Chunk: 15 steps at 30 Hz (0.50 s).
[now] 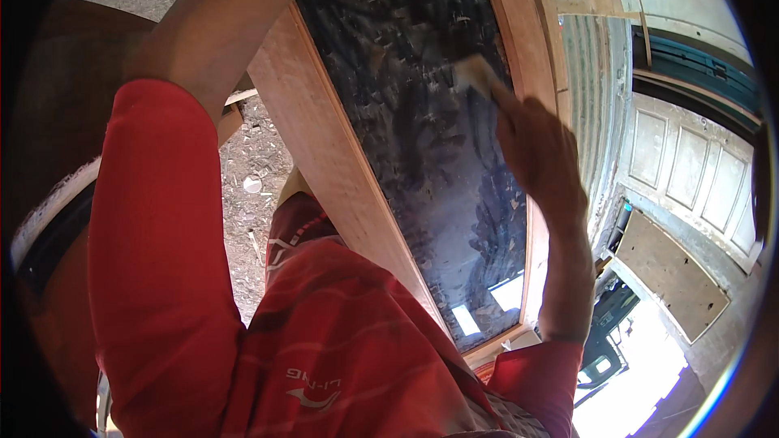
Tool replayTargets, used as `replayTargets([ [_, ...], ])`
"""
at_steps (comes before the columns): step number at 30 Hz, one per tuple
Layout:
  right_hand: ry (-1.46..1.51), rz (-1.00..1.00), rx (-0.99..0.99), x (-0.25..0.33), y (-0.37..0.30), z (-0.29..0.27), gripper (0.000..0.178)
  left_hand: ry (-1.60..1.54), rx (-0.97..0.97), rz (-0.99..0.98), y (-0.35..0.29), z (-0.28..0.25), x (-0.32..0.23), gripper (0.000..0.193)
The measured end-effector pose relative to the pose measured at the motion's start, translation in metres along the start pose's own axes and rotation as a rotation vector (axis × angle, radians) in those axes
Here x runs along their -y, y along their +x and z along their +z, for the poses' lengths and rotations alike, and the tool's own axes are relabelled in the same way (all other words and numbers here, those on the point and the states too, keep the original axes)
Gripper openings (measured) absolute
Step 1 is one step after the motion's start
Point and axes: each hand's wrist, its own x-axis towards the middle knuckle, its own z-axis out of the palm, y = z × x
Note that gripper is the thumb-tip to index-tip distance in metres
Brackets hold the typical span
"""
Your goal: The person applies putty to the seams of a wooden frame using a scraper and then scrapes the excess putty across the central panel.
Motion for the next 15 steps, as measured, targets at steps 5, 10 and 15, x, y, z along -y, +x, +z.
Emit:
replayTargets([
  [5, 0.044, 0.072, -0.064, 0.002, 0.017, 0.003, 0.035, -0.007, -0.13, 0.106, -0.01, 0.016, -0.001, 0.091],
  [10, 0.025, 0.119, -0.031, -0.01, 0.0, 0.009, 0.034, 0.007, -0.048, 0.06, -0.004, -0.001, -0.008, 0.086],
  [15, 0.063, 0.028, -0.079, -0.026, 0.043, 0.004, 0.034, 0.018, -0.025, 0.073, 0.003, -0.025, 0.009, 0.082],
])
